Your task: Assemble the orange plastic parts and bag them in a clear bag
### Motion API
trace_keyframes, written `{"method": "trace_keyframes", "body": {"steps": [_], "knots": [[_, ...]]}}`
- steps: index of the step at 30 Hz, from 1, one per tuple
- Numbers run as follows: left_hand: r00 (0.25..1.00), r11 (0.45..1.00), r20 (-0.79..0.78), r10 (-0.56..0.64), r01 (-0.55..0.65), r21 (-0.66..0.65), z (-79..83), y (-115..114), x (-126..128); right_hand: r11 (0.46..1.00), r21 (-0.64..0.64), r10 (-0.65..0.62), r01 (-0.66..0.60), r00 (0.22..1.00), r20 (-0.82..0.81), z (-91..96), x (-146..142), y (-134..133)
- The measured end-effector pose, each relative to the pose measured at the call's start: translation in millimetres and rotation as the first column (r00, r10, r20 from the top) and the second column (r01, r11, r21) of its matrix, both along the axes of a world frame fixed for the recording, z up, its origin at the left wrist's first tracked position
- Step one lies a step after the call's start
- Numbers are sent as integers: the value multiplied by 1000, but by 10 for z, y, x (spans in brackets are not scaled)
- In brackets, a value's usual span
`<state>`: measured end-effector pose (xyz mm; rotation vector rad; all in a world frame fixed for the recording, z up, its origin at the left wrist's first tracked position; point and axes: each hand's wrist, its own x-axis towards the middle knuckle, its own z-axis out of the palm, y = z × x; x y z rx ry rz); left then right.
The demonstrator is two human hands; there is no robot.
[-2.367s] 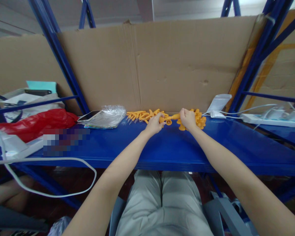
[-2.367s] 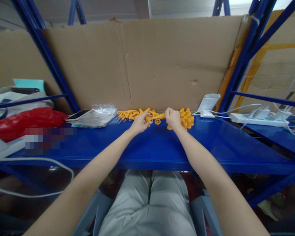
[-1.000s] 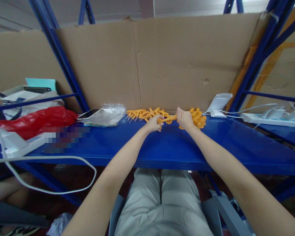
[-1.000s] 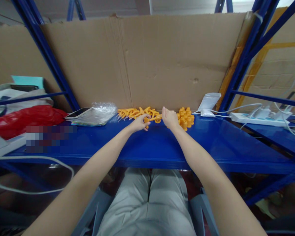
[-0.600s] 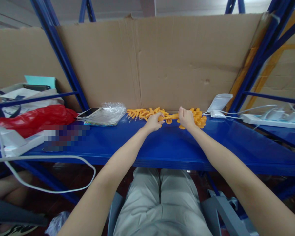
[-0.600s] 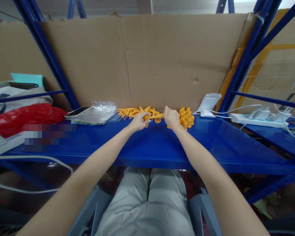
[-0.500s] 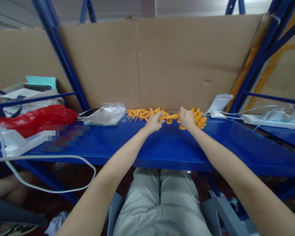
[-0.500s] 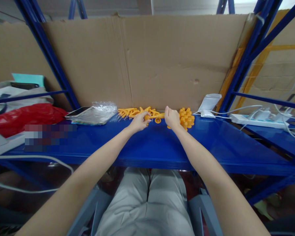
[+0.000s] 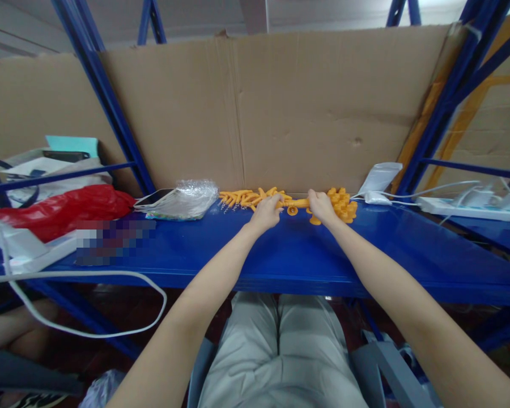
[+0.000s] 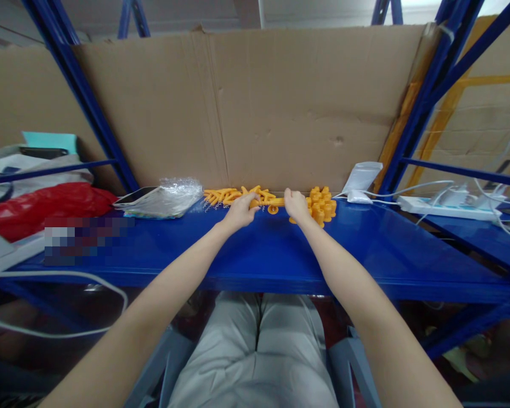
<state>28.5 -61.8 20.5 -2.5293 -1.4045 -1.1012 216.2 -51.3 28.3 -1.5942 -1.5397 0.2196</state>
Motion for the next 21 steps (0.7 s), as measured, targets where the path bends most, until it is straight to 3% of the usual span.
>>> {"method": "trace_keyframes", "body": {"steps": [7,21], "knots": [[991,980,136,-13,40,-197,40,15,-23,989,144,8,-21,996,93,-1,-4,-34],[995,987,103,-5,21,-157,58,3,-15,956,279,33,-90,979,201,-41,38,-68]]}}
